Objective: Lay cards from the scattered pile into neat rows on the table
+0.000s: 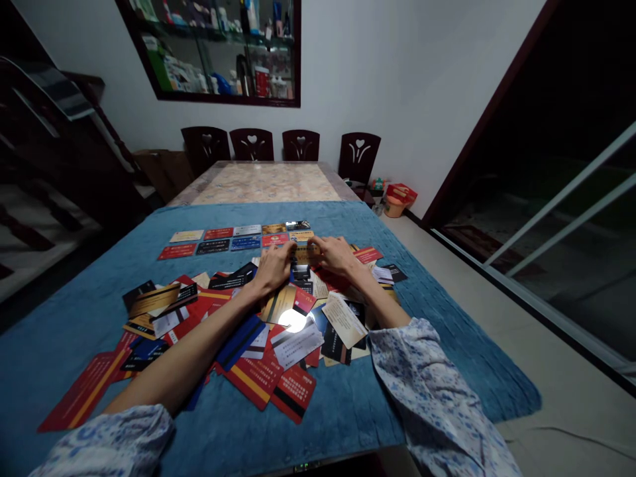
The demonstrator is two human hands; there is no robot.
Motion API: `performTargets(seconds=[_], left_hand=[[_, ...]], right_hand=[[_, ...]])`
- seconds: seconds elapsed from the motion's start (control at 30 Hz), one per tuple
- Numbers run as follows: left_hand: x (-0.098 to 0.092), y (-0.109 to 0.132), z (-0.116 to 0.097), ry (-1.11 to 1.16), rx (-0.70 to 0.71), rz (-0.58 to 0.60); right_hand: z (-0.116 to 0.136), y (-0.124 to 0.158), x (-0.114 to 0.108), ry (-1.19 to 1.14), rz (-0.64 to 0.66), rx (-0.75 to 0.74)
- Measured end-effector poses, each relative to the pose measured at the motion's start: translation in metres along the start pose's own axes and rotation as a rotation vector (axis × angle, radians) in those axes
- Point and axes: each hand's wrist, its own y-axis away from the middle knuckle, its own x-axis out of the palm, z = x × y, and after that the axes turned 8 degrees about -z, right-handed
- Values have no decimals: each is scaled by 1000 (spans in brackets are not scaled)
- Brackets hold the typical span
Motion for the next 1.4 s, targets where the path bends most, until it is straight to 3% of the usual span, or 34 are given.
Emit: performTargets(seconds=[0.2, 0.5, 1.07, 1.4], left_hand=[[0, -5, 1, 43, -34, 13], [-5, -15, 3, 144, -93, 73], [-1, -30, 7, 121, 4, 149], [2, -40, 15, 19, 3, 167]], right_hand=[[-3, 0, 3, -87, 17, 1], [-7, -1, 9, -27, 9, -13], [-10, -1, 5, 7, 43, -36], [-15, -20, -1, -2, 115, -42]])
